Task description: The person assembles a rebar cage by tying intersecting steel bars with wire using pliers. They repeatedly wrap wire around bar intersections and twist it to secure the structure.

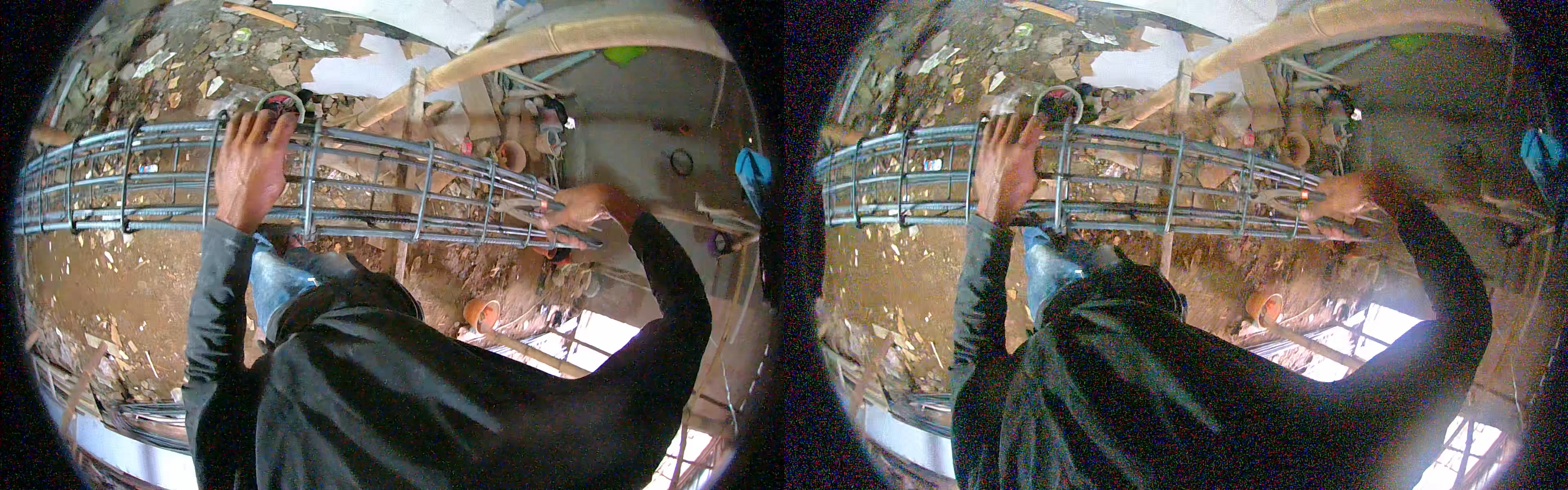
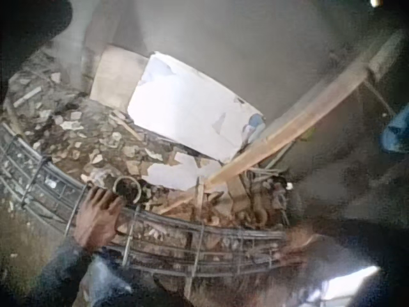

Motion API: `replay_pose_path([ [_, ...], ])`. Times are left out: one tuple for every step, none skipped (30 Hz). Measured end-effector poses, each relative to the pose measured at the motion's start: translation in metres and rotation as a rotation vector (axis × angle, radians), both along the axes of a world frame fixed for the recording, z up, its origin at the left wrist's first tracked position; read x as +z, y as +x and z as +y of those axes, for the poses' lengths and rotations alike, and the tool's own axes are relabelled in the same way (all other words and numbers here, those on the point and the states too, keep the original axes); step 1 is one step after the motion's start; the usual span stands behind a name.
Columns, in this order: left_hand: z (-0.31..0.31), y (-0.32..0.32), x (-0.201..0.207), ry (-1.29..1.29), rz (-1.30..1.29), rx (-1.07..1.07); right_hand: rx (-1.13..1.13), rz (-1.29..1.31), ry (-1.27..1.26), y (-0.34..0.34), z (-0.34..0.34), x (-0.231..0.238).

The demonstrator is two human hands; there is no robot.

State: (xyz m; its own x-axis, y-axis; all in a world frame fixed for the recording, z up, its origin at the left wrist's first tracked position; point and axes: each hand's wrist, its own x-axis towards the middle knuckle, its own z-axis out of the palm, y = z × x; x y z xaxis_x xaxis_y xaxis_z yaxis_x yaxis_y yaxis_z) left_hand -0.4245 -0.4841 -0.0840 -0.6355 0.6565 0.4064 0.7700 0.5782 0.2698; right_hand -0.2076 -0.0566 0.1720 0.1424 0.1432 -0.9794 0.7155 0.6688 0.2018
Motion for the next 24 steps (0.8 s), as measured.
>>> replay_pose_path([
  [-0.002, -0.001, 0.0, 0.009, 0.011, 0.001, 0.014, -0.097, -0.018, -0.006, -0.001, 0.001],
  [0.0, 0.0, 0.0, 0.031, 0.085, 0.02, -0.124, 0.003, -0.189, -0.007, -0.006, 0.005],
  [-0.001, -0.001, 0.0, 0.034, 0.068, 0.027, 0.052, 0.072, -0.104, -0.007, -0.01, 0.007],
  [-0.001, 0.0, 0.0, 0.022, 0.044, 0.026, 0.22, 0.138, -0.018, -0.005, -0.015, 0.012],
  [0.0, 0.0, 0.0, 0.01, 0.032, 0.014, 0.369, 0.231, 0.043, 0.001, -0.02, 0.017],
  [0.0, -0.001, 0.001, 0.022, 0.026, 0.005, 0.611, 0.393, 0.192, 0.011, -0.025, 0.02],
  [0.001, 0.0, 0.001, 0.033, 0.019, -0.001, 0.779, 0.471, 0.285, 0.024, -0.029, 0.022],
  [0.0, -0.001, 0.002, 0.04, 0.021, -0.013, 0.949, 0.545, 0.377, 0.039, -0.032, 0.021],
  [0.0, -0.001, 0.002, 0.044, 0.025, -0.017, 1.124, 0.62, 0.469, 0.052, -0.032, 0.02],
  [0.0, -0.001, 0.002, 0.012, -0.019, -0.024, 1.27, 0.795, 0.46, 0.063, -0.029, 0.015],
  [0.0, -0.002, 0.002, 0.022, -0.031, -0.03, 1.376, 0.892, 0.525, 0.072, -0.025, 0.008],
  [0.0, -0.002, 0.002, 0.032, -0.037, -0.029, 1.46, 0.934, 0.601, 0.081, -0.022, 0.003],
  [0.0, -0.002, 0.002, 0.042, -0.039, -0.029, 1.539, 0.947, 0.691, 0.087, -0.018, -0.003],
  [0.001, -0.003, 0.002, 0.046, -0.007, -0.035, 1.535, 0.947, 0.689, 0.093, -0.016, -0.008],
  [0.001, -0.004, 0.002, 0.052, 0.003, -0.032, 1.525, 0.92, 0.699, 0.096, -0.015, -0.013],
  [0.0, -0.004, 0.002, 0.047, 0.005, -0.032, 1.516, 0.891, 0.708, 0.097, -0.014, -0.016],
  [0.001, -0.003, 0.002, 0.032, 0.001, -0.031, 1.47, 0.776, 0.713, 0.097, -0.013, -0.017],
  [0.0, -0.003, 0.002, 0.012, -0.025, -0.031, 1.44, 0.809, 0.692, 0.095, -0.013, -0.017],
  [0.0, -0.003, 0.002, 0.007, -0.013, -0.026, 1.375, 0.758, 0.671, 0.094, -0.013, -0.015],
  [0.0, -0.002, 0.002, 0.002, 0.004, -0.02, 1.311, 0.708, 0.646, 0.092, -0.011, -0.013],
  [0.0, -0.002, 0.002, -0.001, 0.021, -0.014, 1.192, 0.685, 0.6, 0.09, -0.009, -0.01],
  [0.0, -0.002, 0.002, -0.01, 0.023, -0.016, 1.075, 0.658, 0.557, 0.088, -0.005, -0.005],
  [0.001, -0.001, 0.002, 0.002, 0.011, -0.019, 0.99, 0.713, 0.485, 0.087, -0.001, -0.002],
  [0.002, -0.002, 0.002, 0.018, 0.011, -0.017, 0.938, 0.661, 0.415, 0.084, 0.005, -0.001],
])
